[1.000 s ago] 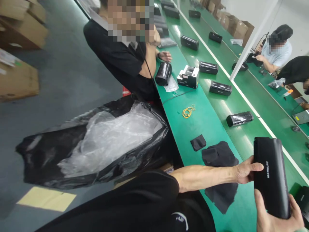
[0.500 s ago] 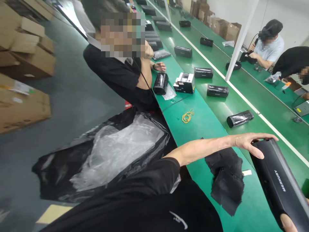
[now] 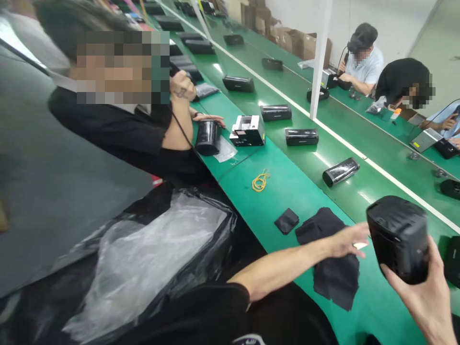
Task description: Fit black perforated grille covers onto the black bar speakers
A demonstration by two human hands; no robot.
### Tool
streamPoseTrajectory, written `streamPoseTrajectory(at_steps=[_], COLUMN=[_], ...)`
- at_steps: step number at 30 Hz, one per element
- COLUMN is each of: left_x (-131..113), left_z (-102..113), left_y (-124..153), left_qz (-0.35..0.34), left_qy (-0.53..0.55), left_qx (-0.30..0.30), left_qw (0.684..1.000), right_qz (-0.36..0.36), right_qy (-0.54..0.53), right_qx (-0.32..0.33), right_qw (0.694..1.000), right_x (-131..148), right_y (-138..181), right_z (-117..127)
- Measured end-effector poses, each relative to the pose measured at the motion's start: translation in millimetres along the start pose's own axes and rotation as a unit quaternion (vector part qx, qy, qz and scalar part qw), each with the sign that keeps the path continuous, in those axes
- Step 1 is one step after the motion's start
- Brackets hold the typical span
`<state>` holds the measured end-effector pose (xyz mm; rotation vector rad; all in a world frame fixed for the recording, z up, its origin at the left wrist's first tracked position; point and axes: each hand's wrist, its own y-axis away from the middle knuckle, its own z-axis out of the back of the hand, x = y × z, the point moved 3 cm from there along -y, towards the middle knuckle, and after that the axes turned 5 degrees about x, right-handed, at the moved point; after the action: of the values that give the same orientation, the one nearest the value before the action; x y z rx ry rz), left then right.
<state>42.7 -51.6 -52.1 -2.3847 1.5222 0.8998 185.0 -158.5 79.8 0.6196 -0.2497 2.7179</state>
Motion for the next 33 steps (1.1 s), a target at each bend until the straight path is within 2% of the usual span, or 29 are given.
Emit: streamPoseTrajectory(at_steps=[2, 4, 7, 10, 11, 13, 15, 17, 19, 21, 24, 27, 30, 33], left_x=[-28.3, -56.1, -75.3, -78.3, -78.7, -82.9, -90.2, -94.9, -98.1, -100.0, -99.6, -92.6, -81.8, -76.5], left_z=[9.1, 7.8, -6.1, -18.3, -17.3, -4.3, 14.9, 26.1, 26.7, 21.6, 15.7, 20.7, 30.6, 38.8], left_y=[13.2, 23.3, 32.9, 50.8, 58.1, 68.7, 71.2, 69.6, 69.9, 70.3, 63.0, 49.9, 41.7, 39.9], left_qz=[-0.063, -0.108, -0.118, -0.135, -0.125, -0.107, -0.106, -0.095, -0.09, -0.089, -0.079, -0.016, 0.069, 0.08], left_qy=[-0.06, -0.171, -0.342, -0.371, -0.376, -0.38, -0.389, -0.383, -0.372, -0.358, -0.349, -0.343, -0.307, -0.277], left_qx=[-0.043, -0.024, -0.003, -0.046, -0.064, -0.108, -0.159, -0.161, -0.157, -0.155, -0.158, -0.188, -0.191, -0.196], left_qw=[0.995, 0.979, 0.932, 0.918, 0.916, 0.913, 0.901, 0.905, 0.91, 0.916, 0.92, 0.92, 0.93, 0.937], right_qz=[0.079, 0.156, 0.17, 0.157, 0.132, 0.038, -0.013, -0.038, -0.047, -0.04, -0.068, -0.145, -0.185, -0.199], right_qy=[0.08, 0.152, 0.174, 0.085, 0.036, -0.092, -0.259, -0.342, -0.368, -0.376, -0.414, -0.467, -0.493, -0.506], right_qx=[0.016, 0.054, 0.087, 0.089, 0.076, 0.032, 0.08, 0.106, 0.096, 0.059, 0.025, 0.044, 0.057, 0.049], right_qw=[0.994, 0.974, 0.966, 0.98, 0.988, 0.995, 0.962, 0.933, 0.924, 0.924, 0.908, 0.871, 0.848, 0.837], right_x=[-9.9, -18.2, -20.5, -11.0, -9.6, -13.7, -17.0, -14.8, -7.2, 0.9, -0.7, -19.1, -35.1, -39.7], right_y=[-0.9, -2.3, -3.0, 4.4, 7.4, 13.0, 19.4, 27.0, 34.6, 39.4, 37.5, 31.6, 33.0, 40.5], right_z=[6.5, 2.3, -11.7, -16.7, -16.1, -15.3, -22.4, -28.0, -29.0, -26.9, -31.4, -52.5, -75.4, -89.9])
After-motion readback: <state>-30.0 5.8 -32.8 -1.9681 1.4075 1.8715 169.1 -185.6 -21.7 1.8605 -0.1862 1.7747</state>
